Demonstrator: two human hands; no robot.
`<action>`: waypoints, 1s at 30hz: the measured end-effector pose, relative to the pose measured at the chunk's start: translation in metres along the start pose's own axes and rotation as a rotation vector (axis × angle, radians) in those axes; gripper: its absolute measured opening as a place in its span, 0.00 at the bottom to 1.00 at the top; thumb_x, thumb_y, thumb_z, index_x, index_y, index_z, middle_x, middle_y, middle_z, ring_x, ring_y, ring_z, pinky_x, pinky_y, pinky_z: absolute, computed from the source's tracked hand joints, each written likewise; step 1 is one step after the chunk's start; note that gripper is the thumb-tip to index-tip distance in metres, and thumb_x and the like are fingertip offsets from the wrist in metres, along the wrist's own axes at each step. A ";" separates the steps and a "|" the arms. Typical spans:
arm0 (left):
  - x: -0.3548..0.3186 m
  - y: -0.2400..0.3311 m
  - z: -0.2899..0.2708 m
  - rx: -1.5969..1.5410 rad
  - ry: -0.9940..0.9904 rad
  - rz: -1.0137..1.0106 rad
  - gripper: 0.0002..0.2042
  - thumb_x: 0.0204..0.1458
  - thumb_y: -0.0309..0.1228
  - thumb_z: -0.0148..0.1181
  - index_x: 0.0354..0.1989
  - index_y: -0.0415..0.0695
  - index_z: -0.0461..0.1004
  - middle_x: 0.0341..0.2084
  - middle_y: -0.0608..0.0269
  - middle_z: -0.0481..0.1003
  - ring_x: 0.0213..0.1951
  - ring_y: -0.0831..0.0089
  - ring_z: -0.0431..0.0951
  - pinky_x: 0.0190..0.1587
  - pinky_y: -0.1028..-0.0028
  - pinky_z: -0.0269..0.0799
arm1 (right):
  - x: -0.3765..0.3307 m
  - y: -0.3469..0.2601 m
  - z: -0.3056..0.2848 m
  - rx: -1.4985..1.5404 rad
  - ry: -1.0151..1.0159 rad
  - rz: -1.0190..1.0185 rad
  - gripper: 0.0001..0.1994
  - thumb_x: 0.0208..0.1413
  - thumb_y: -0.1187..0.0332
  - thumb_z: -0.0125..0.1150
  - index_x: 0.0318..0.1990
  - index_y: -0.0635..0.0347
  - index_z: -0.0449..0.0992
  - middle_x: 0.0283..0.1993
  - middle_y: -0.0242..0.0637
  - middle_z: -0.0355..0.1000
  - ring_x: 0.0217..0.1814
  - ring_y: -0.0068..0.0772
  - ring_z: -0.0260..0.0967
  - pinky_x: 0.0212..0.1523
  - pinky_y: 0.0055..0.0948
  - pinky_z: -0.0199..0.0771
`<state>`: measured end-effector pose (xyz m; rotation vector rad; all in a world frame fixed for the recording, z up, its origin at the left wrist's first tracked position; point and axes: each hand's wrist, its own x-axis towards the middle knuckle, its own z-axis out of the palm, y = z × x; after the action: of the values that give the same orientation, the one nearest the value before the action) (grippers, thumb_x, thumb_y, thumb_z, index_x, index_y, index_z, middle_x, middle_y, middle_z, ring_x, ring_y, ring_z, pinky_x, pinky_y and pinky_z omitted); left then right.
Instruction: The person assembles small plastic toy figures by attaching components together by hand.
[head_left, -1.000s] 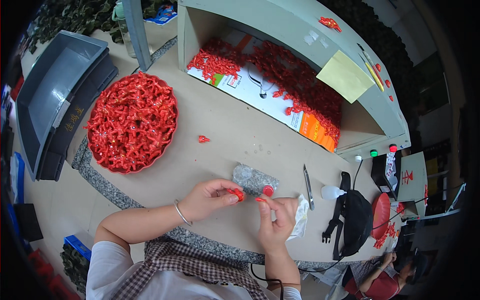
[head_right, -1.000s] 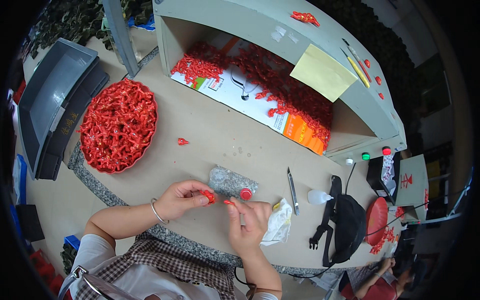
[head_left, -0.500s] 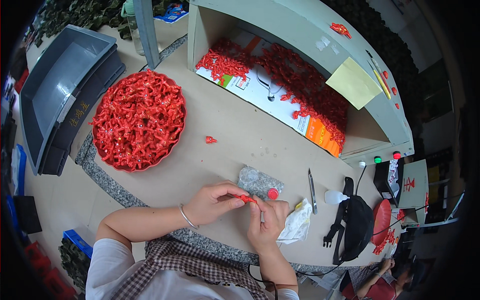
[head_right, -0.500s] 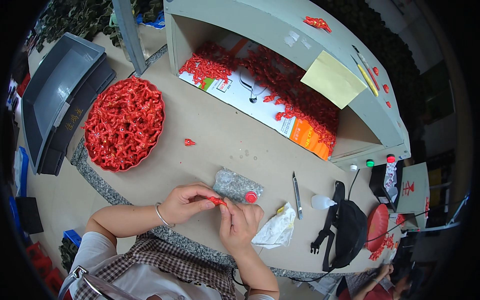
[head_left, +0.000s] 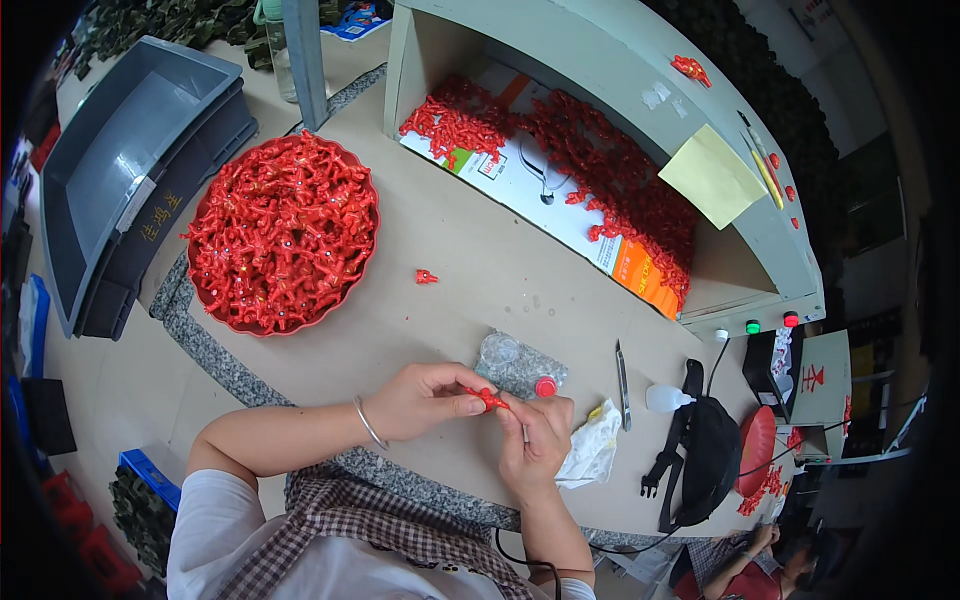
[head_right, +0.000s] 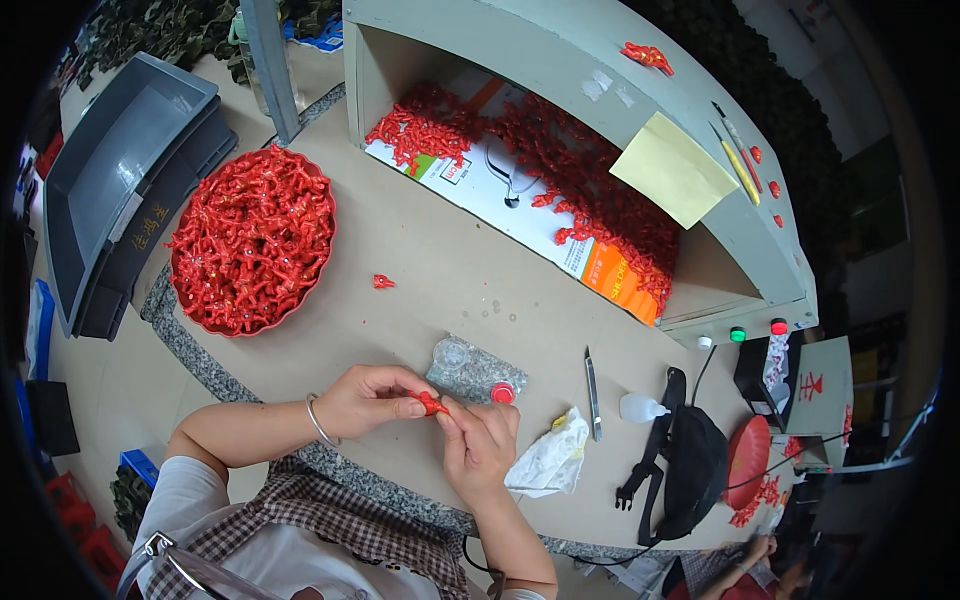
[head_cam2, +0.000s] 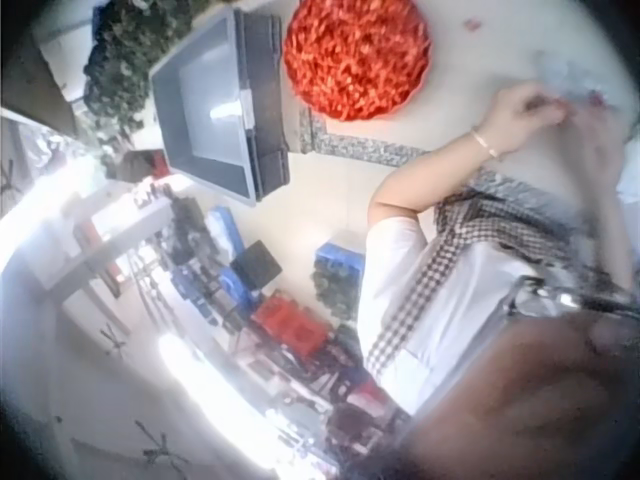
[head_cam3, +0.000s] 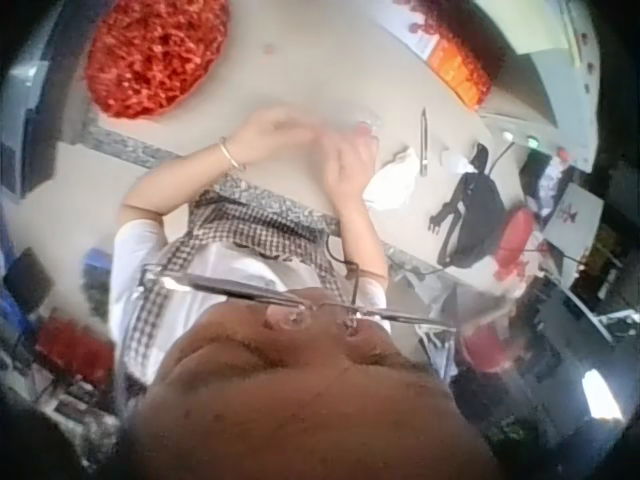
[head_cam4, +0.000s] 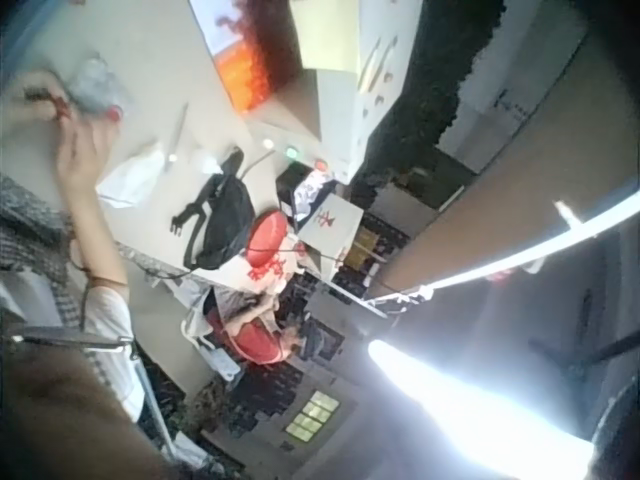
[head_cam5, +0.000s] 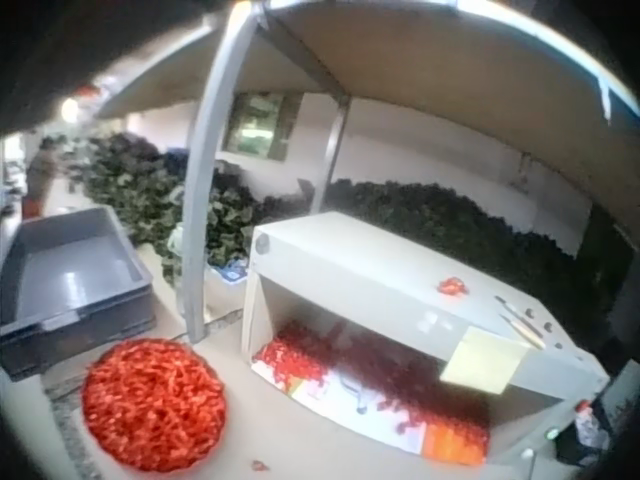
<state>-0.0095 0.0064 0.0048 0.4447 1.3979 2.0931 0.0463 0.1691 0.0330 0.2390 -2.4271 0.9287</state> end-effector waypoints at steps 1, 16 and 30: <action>0.001 0.000 -0.003 -0.084 -0.065 -0.073 0.09 0.52 0.26 0.53 0.42 0.39 0.70 0.36 0.63 0.73 0.39 0.78 0.73 0.43 0.78 0.69 | 0.000 0.001 -0.002 0.011 -0.015 -0.011 0.07 0.41 0.74 0.62 0.31 0.59 0.77 0.25 0.31 0.66 0.29 0.31 0.59 0.32 0.26 0.59; 0.003 0.006 -0.011 -0.692 -0.363 -0.537 0.11 0.54 0.30 0.49 0.44 0.41 0.69 0.35 0.61 0.73 0.40 0.71 0.74 0.47 0.73 0.69 | 0.039 0.020 -0.034 -0.082 -0.318 -0.644 0.16 0.31 0.71 0.64 0.35 0.56 0.78 0.28 0.24 0.67 0.31 0.24 0.61 0.32 0.24 0.57; 0.002 0.003 -0.003 -0.314 -0.196 -0.271 0.12 0.53 0.30 0.52 0.45 0.42 0.68 0.39 0.63 0.72 0.42 0.77 0.72 0.46 0.76 0.69 | 0.050 0.012 -0.039 0.259 -0.553 -0.130 0.10 0.44 0.74 0.61 0.37 0.60 0.76 0.29 0.35 0.69 0.29 0.31 0.65 0.31 0.25 0.66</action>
<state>-0.0140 0.0042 0.0065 0.3025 0.9400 1.9424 0.0160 0.2047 0.0771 0.8350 -2.7234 1.2439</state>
